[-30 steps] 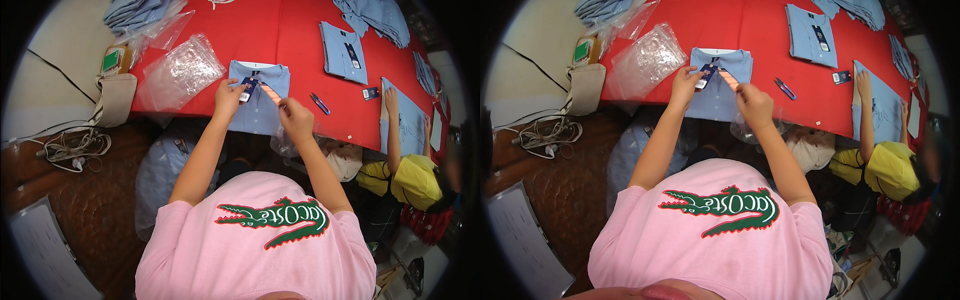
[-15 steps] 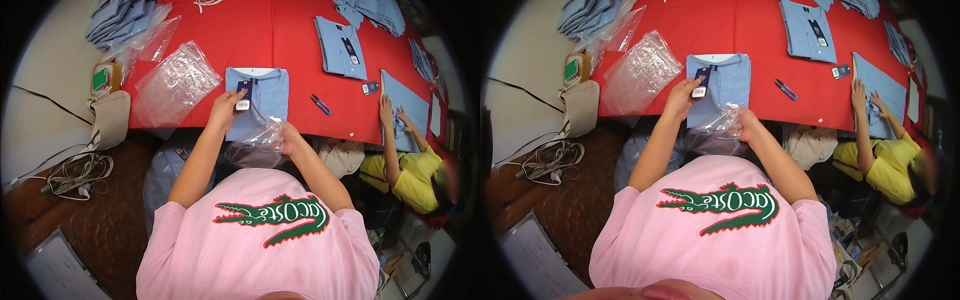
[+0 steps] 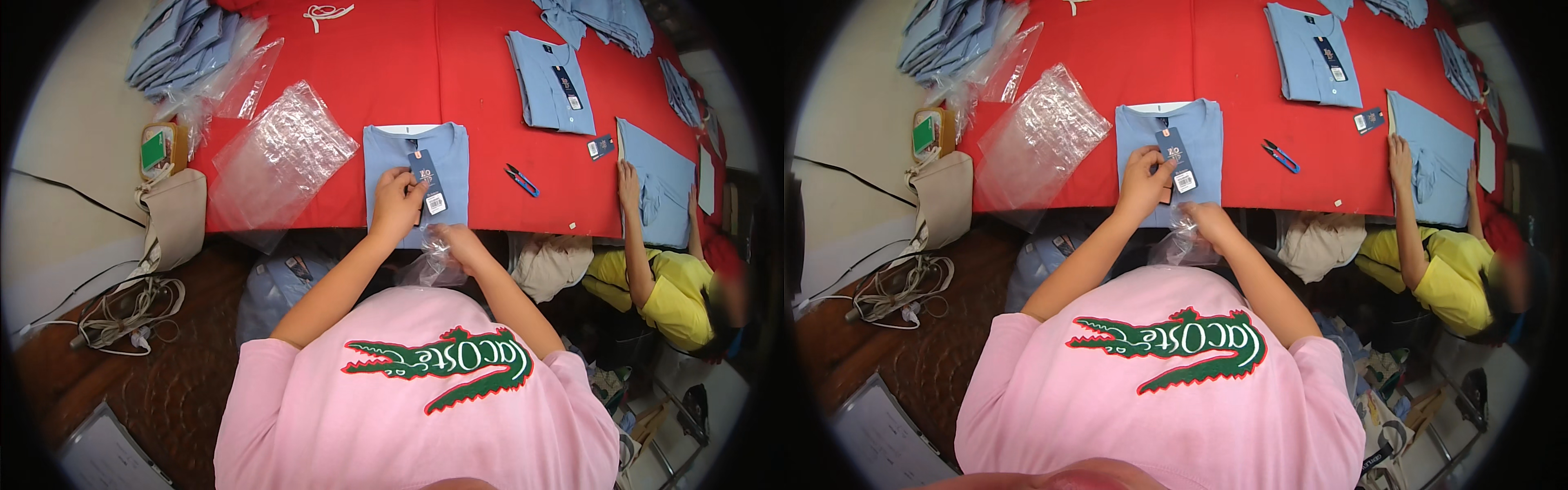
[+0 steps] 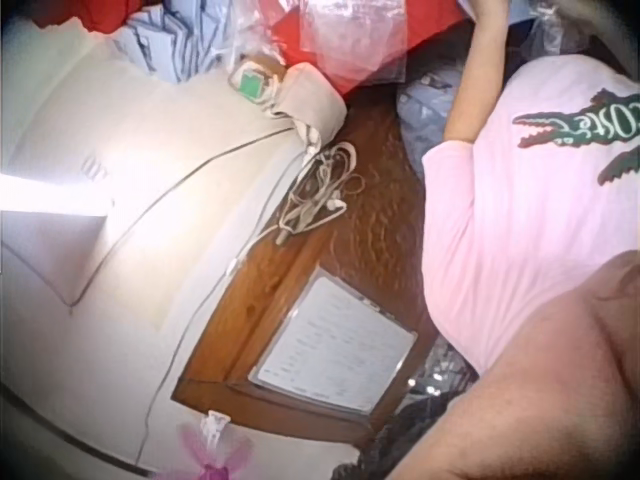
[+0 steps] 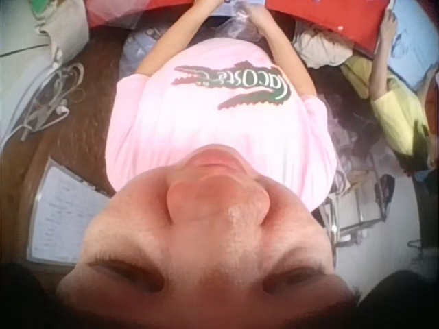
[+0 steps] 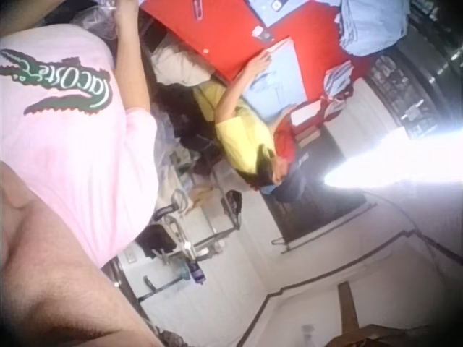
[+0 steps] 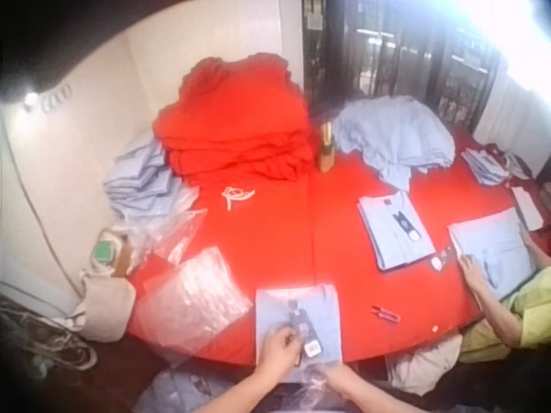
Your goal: The person places a folded blue shirt into a plastic bag, seals it, and repeats the process with additional shirts at a workstation.
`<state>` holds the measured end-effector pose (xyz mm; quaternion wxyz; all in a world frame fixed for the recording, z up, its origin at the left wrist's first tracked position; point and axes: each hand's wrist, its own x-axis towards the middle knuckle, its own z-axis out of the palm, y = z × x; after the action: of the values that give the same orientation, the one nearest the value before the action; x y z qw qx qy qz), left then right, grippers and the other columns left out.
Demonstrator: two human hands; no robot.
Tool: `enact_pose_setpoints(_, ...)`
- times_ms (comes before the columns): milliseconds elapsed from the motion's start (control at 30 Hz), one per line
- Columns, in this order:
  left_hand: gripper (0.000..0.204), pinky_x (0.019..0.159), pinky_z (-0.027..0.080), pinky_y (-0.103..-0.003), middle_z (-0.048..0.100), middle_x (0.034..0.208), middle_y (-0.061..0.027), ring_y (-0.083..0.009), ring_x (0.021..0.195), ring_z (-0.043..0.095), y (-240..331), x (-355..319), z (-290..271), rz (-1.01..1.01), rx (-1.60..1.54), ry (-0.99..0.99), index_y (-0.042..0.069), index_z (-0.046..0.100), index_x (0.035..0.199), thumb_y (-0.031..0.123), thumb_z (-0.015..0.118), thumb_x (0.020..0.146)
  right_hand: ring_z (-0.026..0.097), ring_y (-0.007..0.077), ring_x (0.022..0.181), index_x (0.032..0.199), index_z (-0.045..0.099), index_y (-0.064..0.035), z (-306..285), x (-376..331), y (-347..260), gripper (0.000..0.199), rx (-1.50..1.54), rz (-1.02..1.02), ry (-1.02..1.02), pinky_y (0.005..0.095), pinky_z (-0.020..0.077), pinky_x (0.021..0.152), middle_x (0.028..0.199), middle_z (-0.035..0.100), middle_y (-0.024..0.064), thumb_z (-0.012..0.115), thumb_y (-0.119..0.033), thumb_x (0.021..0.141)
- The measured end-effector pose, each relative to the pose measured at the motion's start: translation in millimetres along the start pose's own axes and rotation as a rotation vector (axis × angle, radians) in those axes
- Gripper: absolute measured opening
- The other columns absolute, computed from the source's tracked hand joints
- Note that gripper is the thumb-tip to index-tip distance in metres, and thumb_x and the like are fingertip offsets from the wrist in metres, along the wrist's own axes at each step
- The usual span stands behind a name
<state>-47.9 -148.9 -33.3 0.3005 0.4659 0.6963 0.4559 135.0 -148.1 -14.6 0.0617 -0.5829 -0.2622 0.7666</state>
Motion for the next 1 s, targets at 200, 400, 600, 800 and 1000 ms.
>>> enact_pose_setpoints(200, 0.028, 0.085, 0.054, -0.044, 0.067, 0.108, -0.0169, -0.0358, 0.095, 0.068, 32, -5, -12, 0.160, 0.416, -0.047, -0.002, 0.073, 0.093, 0.025, 0.080, 0.094, 0.049, 0.0066, 0.056, 0.114, 0.070, 0.0014, -37, -22, -17, 0.029, -0.409, -0.461, 0.242, 0.0286, 0.0373, 0.052, 0.061, 0.053, -0.0012, 0.075, -0.022, 0.098)
enact_pose_setpoints(400, 0.023, 0.077, 0.055, -0.041, 0.067, 0.100, -0.0168, -0.0293, 0.084, 0.070, 27, -30, -23, -0.140, 0.204, -0.241, -0.001, 0.073, 0.093, 0.021, 0.078, 0.095, 0.047, 0.0078, 0.056, 0.112, 0.071, 0.0015, -15, 6, -37, 0.027, -0.333, -0.609, 0.236, 0.0304, 0.0383, 0.054, 0.062, 0.054, -0.0012, 0.077, -0.021, 0.098)
enact_pose_setpoints(600, 0.033, 0.101, 0.050, -0.047, 0.065, 0.127, -0.0191, -0.0376, 0.116, 0.065, 41, -19, -34, 0.331, 0.342, 0.070, 0.001, 0.064, 0.126, 0.015, 0.071, 0.097, 0.053, 0.0107, 0.058, 0.093, 0.078, 0.0026, -20, 20, -29, 0.036, -0.548, -0.478, 0.137, 0.0321, 0.0430, 0.055, 0.061, 0.059, 0.0031, 0.080, -0.033, 0.097)
enact_pose_setpoints(800, 0.063, 0.128, 0.024, -0.063, 0.051, 0.163, -0.0167, -0.0387, 0.157, 0.039, 10, 30, -28, 0.411, 0.732, -0.180, 0.002, 0.058, 0.150, 0.031, 0.074, 0.096, 0.059, 0.0156, 0.059, 0.094, 0.079, 0.0024, -14, -25, -57, 0.050, -0.755, -0.534, 0.277, 0.0352, 0.0489, 0.060, 0.063, 0.060, 0.0088, 0.074, -0.047, 0.099)
enact_pose_setpoints(1000, 0.073, 0.130, 0.020, -0.061, 0.051, 0.162, -0.0196, -0.0372, 0.158, 0.038, 14, 28, -36, 0.364, 0.657, -0.279, 0.003, 0.057, 0.152, 0.041, 0.078, 0.094, 0.041, 0.0101, 0.050, 0.098, 0.079, 0.0002, -71, -46, -27, 0.057, -0.119, -0.364, 0.241, 0.0295, 0.0337, 0.050, 0.070, 0.064, 0.0032, 0.062, -0.053, 0.106)
